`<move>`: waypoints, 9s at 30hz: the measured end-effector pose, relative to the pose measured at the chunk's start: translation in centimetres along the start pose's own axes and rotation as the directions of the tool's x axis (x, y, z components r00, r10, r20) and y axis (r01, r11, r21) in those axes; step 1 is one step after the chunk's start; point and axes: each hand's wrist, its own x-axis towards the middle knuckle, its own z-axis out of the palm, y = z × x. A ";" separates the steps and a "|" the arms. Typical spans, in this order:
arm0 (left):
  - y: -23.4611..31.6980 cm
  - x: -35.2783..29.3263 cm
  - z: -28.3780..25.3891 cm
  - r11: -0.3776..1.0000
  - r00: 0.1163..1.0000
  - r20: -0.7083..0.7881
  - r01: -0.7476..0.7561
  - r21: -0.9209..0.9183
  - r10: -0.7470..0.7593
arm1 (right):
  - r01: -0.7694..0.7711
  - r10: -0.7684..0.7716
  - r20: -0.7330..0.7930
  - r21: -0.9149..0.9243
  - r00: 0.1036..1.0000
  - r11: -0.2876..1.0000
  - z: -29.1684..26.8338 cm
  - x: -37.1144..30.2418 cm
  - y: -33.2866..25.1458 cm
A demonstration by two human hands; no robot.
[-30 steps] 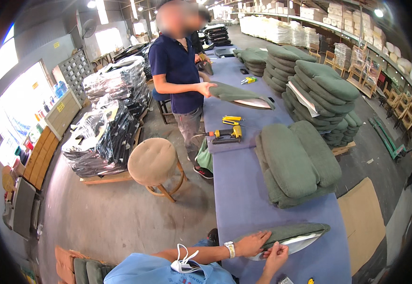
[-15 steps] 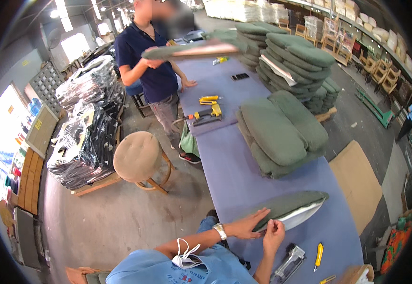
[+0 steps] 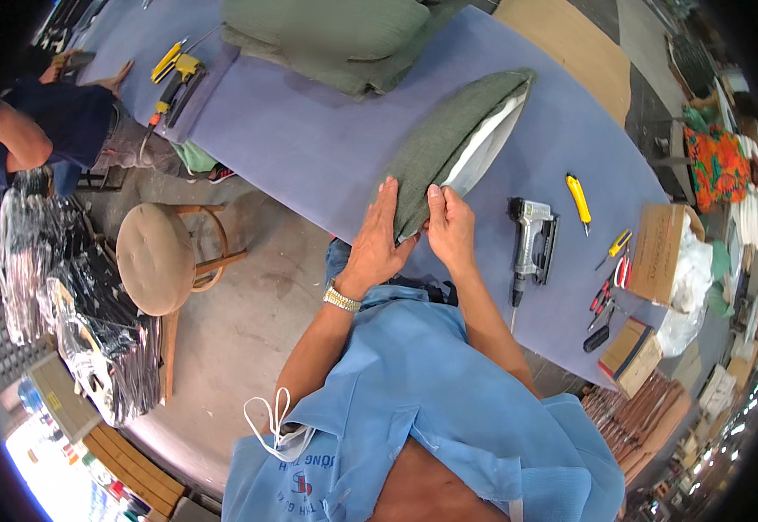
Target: The person staples the edges of green fabric cushions using a pneumatic staple gun, then trims excess fabric with a utility knife. The person repeatedly picks up cushions, staples them, and places them on a stack on the table.
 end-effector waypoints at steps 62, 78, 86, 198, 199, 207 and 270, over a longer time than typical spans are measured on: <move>0.9 4.4 0.7 0.937 0.973 0.132 0.142 0.318 -0.192 | -0.312 0.092 -0.390 -0.551 0.916 0.774 -12.5 -2.9 22.3; 0.8 4.9 0.0 0.932 0.970 0.011 0.232 0.279 -0.244 | 0.026 -0.095 0.257 0.261 0.962 0.965 -12.8 3.0 -3.2; 2.3 6.1 -2.2 0.925 0.927 0.141 0.313 0.214 -0.347 | 0.245 -0.308 0.402 0.201 0.862 0.949 -9.1 4.1 -3.8; -0.2 1.5 -4.3 0.983 0.970 0.195 0.163 -0.081 -0.145 | 0.265 -0.327 0.414 0.202 0.849 0.943 -6.4 -0.6 -4.0; -0.1 1.5 -4.3 0.984 0.969 0.197 0.163 -0.075 -0.146 | 0.246 -0.311 0.422 0.203 0.852 0.948 -6.3 -0.7 -4.0; 0.3 1.4 -4.3 0.985 0.964 0.214 0.169 -0.042 -0.157 | 0.143 -0.252 0.512 0.243 0.821 0.959 -6.3 -0.6 -3.3; 0.0 2.5 -6.6 0.909 0.996 -0.090 0.018 0.417 0.021 | -0.080 -0.924 -0.157 0.977 0.348 -0.196 -10.2 -2.7 -26.0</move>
